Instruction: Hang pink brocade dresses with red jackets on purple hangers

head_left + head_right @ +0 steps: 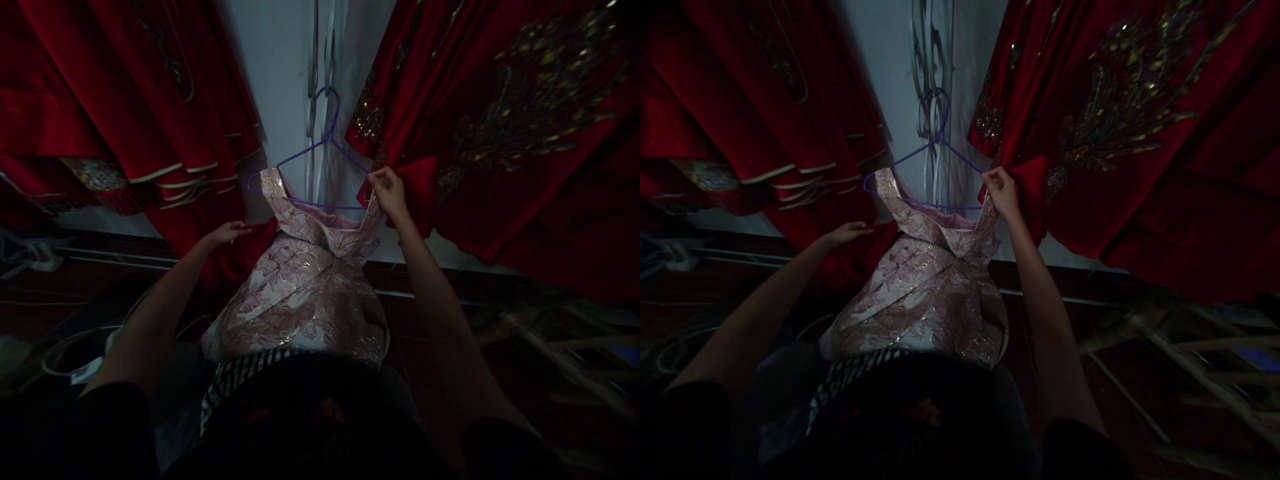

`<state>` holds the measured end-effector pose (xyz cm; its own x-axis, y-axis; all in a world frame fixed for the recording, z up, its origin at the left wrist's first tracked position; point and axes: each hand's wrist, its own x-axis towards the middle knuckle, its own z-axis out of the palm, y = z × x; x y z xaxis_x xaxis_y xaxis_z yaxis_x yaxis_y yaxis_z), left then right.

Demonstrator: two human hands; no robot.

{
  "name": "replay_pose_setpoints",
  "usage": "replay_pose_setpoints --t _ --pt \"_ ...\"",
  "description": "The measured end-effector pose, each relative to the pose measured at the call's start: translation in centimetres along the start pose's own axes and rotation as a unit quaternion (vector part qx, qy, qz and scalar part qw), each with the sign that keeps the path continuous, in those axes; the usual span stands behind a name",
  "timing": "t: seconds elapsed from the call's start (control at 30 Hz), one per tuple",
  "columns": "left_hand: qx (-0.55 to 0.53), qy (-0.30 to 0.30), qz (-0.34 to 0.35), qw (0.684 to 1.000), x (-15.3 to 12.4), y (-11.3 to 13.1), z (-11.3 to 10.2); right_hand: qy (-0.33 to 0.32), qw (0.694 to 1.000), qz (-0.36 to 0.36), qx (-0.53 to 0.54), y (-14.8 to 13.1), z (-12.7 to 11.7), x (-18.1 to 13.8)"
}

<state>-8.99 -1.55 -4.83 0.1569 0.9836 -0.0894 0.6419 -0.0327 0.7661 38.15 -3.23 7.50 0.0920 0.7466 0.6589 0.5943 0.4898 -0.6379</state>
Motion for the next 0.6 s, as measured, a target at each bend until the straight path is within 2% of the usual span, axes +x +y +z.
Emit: replay_pose_setpoints --t 0.1,0.17,0.23,0.3,0.4,0.5,0.6 --pt "-0.082 0.113 0.04 0.989 0.6 1.2 -2.1 -0.002 1.0 0.0 0.02 0.3 0.2 0.3" --pt "-0.1 0.206 0.087 0.97 1.6 3.6 -3.4 -0.001 1.0 -0.001 0.03 0.5 0.2 0.4" --pt "-0.109 0.272 0.129 0.947 2.7 7.2 -4.5 0.0 1.0 -0.005 0.03 0.5 0.2 0.4" --pt "-0.113 0.306 0.173 0.929 3.7 11.3 -5.2 0.005 1.0 -0.01 0.02 0.2 0.0 0.2" --pt "-0.125 0.392 0.227 0.883 4.3 17.0 -5.3 0.025 1.0 -0.018 0.001 -0.6 -0.5 -0.4" --pt "-0.129 0.424 0.272 0.854 3.7 20.4 -4.5 0.038 0.999 -0.023 -0.014 -2.0 -0.9 -1.3" --pt "-0.113 0.387 0.309 0.861 2.6 22.1 -3.0 0.021 0.999 -0.02 -0.019 -3.2 -0.7 -2.0"
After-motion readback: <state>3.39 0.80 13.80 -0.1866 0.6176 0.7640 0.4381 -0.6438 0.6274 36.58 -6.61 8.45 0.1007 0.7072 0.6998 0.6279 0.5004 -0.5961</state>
